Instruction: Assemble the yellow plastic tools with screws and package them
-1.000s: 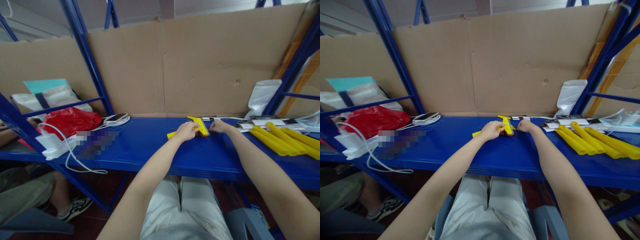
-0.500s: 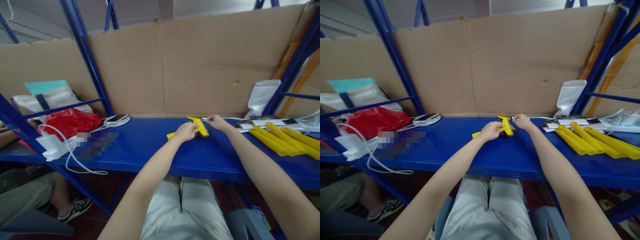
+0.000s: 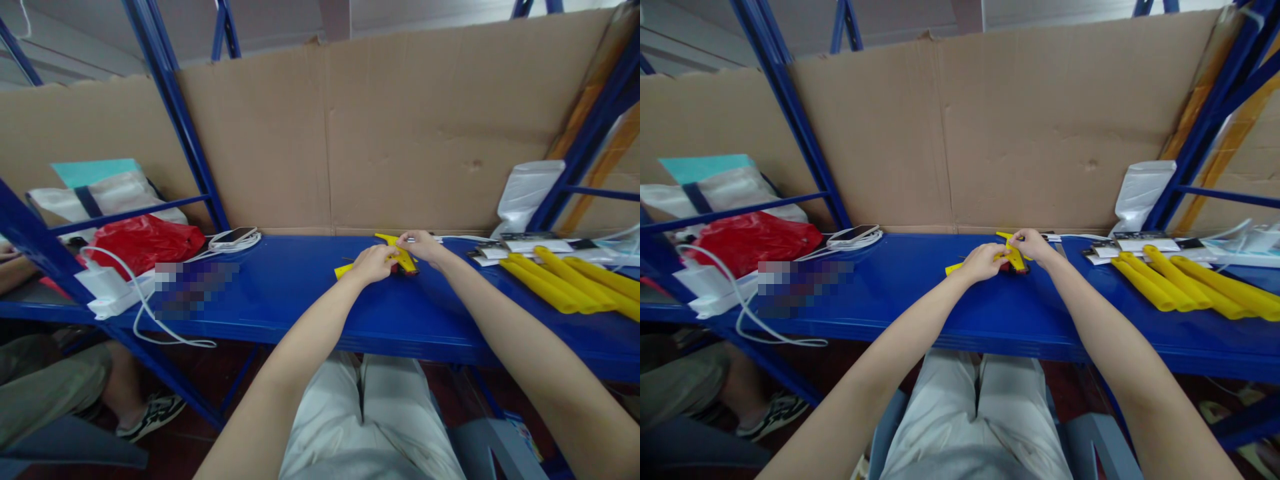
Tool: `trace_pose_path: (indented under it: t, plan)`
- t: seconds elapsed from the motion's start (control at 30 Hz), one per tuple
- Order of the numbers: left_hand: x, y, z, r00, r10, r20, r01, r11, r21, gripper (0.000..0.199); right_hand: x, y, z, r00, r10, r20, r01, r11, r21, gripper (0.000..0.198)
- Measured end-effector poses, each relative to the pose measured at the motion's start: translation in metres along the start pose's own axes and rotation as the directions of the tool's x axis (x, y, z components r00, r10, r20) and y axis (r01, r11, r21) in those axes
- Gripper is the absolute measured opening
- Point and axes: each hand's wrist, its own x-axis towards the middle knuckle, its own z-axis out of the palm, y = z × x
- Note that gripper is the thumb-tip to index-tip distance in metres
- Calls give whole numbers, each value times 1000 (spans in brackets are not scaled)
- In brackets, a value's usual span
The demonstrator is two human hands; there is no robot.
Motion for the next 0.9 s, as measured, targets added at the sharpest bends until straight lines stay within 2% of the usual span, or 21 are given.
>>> trace_pose_path:
  t: [0.13, 0.27, 0.37, 0.47, 0.63, 0.73, 0.83, 0.9]
  plan:
    - [1, -1, 1, 1000, 7, -7, -7, 1000, -2, 26, 1, 0, 3, 999, 33, -39, -29, 995, 95, 8]
    - [1, -2, 1, 1000, 19, -8, -19, 1000, 8, 26, 4, 1, 9, 990, 78, -121, -42, 961, 274, 21]
    - [1, -1, 1, 1000, 18, 1, -18, 1000, 18, 26, 3, 1, 10, 987, 144, -71, -111, 930, 351, 28]
    - [1, -1, -1, 1000, 14, 3, -14, 999, 29, 26, 0, -1, 7, 982, 186, -44, -159, 925, 346, 28]
    - [2, -2, -2, 998, -17, -53, 20, 999, 49, 26, -1, -3, 0, 978, 208, -12, -196, 939, 282, 15]
    - [2, -2, -3, 995, -67, -72, 72, 996, 59, 25, -2, -4, -4, 977, 198, 82, -213, 943, 254, 8]
    - [1, -1, -6, 991, -113, -69, 117, 991, 67, 23, -5, -7, -6, 964, 171, 204, -221, 943, 250, 10]
    - [0, 2, -7, 988, -146, -58, 150, 986, 73, 26, -8, -10, -6, 959, 162, 233, -217, 947, 238, 12]
